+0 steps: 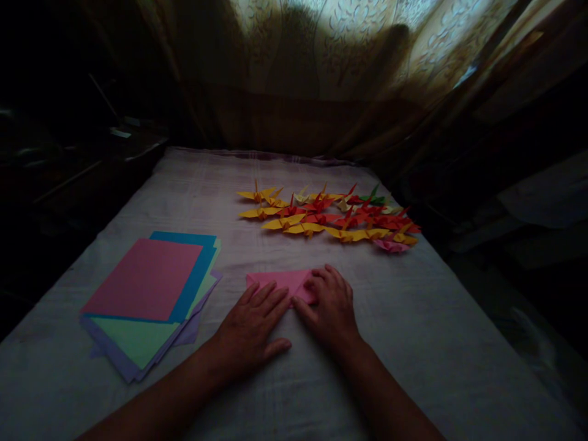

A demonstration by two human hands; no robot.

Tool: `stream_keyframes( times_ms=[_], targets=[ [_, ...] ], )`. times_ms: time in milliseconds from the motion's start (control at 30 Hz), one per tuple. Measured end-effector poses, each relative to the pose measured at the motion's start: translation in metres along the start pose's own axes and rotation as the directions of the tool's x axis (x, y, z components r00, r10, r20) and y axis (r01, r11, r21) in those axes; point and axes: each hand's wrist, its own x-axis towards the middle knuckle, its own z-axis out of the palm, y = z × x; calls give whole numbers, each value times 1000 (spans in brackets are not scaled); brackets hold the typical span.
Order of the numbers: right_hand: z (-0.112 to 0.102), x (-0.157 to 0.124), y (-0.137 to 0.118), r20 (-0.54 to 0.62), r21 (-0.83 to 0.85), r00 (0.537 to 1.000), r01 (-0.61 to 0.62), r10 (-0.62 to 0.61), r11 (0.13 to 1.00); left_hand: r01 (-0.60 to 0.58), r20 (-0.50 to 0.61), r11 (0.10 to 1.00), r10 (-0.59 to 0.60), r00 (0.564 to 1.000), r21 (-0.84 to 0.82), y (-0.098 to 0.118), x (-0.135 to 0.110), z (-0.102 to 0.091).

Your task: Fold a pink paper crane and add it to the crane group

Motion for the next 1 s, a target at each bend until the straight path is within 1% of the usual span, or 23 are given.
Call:
stream_keyframes(
  times_ms=[100, 167, 300, 367, 433, 600, 767, 867, 1000],
  targets=[
    [1, -1, 0, 47, -4, 999, -3, 4, 1000, 7, 25, 1000, -8, 1000, 18, 0, 1, -1],
    [-3, -1, 3, 93, 0, 996, -14, 14, 1000, 15, 40, 999, -16, 999, 29, 0, 1, -1],
    [-14, -2, 16, 155, -18, 983, -98, 100, 995, 6, 29, 999, -7, 1000, 34, -1, 2, -1],
    [-18, -2, 21, 160, -31, 978, -130, 134, 991, -5, 13, 1000, 4, 1000, 30, -2, 2, -1],
    [-19, -3, 24, 164, -32, 977, -135, 138, 990, -5, 2, 1000, 5, 1000, 22, -2, 2, -1],
    [-18, -2, 21, 188, -20, 969, -158, 159, 987, 0, 17, 1000, -1, 1000, 14, -1, 3, -3],
    [-20, 0, 21, 205, -8, 963, -175, 173, 985, -27, 26, 999, 26, 999, 40, -5, 2, -4],
    [-22, 0, 21, 229, 1, 957, -185, 180, 983, -50, 36, 997, 48, 998, 57, -11, -3, -5],
    [-22, 0, 20, 214, -5, 961, -178, 175, 984, -52, 39, 995, 49, 998, 85, -22, -19, -10]
  ],
)
